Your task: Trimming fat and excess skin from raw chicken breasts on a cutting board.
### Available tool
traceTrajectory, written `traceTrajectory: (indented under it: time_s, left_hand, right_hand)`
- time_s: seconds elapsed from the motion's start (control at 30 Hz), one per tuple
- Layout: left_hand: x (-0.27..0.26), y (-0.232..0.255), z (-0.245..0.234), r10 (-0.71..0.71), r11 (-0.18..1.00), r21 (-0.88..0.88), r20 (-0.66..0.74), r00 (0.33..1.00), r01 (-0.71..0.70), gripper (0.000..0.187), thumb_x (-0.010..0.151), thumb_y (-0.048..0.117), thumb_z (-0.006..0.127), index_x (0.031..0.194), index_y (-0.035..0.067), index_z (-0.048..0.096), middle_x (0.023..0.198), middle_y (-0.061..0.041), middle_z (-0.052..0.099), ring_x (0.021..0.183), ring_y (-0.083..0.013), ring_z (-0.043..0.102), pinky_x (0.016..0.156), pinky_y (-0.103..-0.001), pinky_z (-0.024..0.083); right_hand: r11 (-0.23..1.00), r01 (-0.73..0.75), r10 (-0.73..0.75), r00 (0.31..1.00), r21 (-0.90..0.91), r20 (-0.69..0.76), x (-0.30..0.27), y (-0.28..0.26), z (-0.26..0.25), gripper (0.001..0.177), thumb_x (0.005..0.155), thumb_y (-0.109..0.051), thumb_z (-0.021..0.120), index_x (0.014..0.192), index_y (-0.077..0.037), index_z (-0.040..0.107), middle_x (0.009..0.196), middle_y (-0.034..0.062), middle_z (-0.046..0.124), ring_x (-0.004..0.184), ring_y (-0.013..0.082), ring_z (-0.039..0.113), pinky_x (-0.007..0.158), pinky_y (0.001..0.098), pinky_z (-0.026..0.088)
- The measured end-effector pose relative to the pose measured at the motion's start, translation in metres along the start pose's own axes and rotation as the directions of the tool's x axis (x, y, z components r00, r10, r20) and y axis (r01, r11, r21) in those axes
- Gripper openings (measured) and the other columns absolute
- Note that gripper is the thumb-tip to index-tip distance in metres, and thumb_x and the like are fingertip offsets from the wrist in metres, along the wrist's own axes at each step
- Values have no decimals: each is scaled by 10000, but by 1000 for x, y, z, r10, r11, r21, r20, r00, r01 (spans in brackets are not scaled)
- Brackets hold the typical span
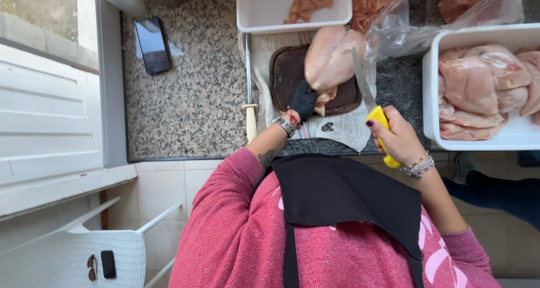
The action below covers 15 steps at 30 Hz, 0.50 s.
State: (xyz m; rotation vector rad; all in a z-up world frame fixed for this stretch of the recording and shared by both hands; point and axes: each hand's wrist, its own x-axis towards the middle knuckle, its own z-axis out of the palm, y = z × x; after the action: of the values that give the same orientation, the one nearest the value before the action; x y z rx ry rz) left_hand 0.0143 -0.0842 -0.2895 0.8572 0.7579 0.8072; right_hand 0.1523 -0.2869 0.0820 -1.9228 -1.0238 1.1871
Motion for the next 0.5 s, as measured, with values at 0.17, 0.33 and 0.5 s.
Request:
traceTrajectory:
  time_s: [0.17,0.33,0.5]
  left_hand:
    - [-50,123,25,-398,894,209,-34,917,396,263,712,233,858,909,127,720,810,-86,737,767,-238,740,708,-371,604]
    - [-51,156,23,-614,786,-154,-75,786,599,339,790,241,871,933,-33,731,766,-212,712,675,-331,748,590,-446,630]
    - [-84,153,21,-250,754,591,-143,957,286,436,760,488,866,1029,149,809,1011,-109,786,1076,-294,726,910,-377,594]
  right_hand:
    - [937,-34,19,999,-346,-46,-10,-15,16,429,1010,-303,656,1283,-23,481,813,270,701,763,410,703,709,498,550]
    - [801,-5,-79,990,-598,-115,-4,11,29,433,1074,-515,491,1258,-133,574,966,276,719,961,483,703,872,570,541]
    - [522,37,-259,959,-852,-117,0,15,46,473,1119,-513,408,1142,-68,567,873,221,670,810,447,737,752,511,591]
